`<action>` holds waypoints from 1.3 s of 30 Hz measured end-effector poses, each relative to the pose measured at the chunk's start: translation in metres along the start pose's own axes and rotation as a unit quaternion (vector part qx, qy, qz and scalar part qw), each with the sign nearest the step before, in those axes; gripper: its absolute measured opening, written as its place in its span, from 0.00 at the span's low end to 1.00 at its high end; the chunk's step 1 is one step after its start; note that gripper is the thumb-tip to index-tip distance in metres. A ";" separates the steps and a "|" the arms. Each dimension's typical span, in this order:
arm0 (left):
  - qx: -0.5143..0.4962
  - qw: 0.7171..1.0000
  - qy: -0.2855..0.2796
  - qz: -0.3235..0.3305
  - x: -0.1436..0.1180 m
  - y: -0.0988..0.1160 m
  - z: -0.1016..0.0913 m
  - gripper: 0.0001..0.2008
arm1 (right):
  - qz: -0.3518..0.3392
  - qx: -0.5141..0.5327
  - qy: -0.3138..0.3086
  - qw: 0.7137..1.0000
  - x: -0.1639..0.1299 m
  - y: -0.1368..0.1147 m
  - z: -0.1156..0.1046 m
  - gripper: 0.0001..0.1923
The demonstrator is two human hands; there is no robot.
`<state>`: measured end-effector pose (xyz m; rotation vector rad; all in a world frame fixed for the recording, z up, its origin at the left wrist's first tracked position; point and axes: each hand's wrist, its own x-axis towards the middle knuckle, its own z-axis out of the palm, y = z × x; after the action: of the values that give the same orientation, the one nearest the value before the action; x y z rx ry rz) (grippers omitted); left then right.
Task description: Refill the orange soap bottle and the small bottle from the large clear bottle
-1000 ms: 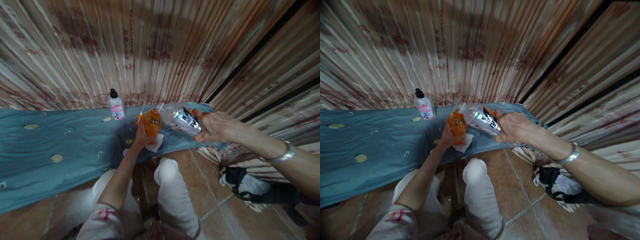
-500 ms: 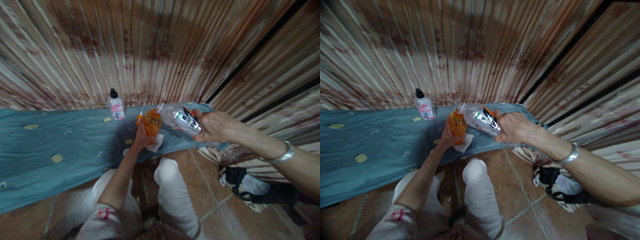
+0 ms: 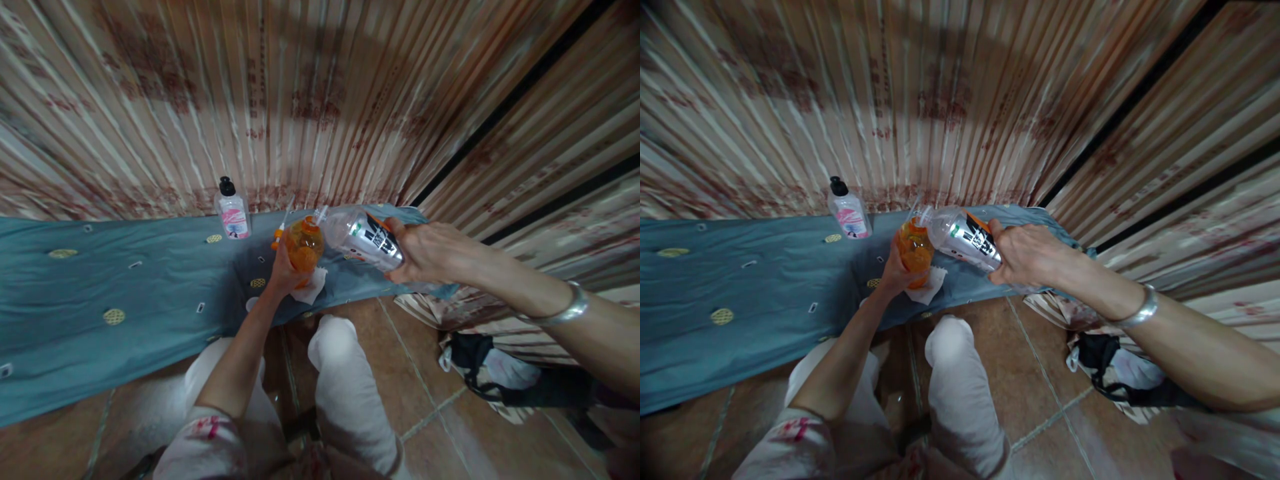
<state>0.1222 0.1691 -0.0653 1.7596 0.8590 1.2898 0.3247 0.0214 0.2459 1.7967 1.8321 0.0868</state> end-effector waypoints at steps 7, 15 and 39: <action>0.005 1.000 0.001 0.000 0.000 -0.002 0.000 0.65 | -0.011 0.009 0.012 1.000 0.001 0.002 0.002 0.37; 0.013 1.000 0.001 -0.002 0.000 0.000 0.001 0.66 | -0.005 -0.013 0.015 1.000 0.004 0.002 0.006 0.37; 0.013 1.000 0.006 0.016 0.001 0.003 0.000 0.63 | 0.014 -0.022 -0.006 1.000 0.007 0.002 0.006 0.39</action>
<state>0.1224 0.1684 -0.0625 1.7940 0.8605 1.3154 0.3292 0.0265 0.2388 1.7881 1.7834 0.1250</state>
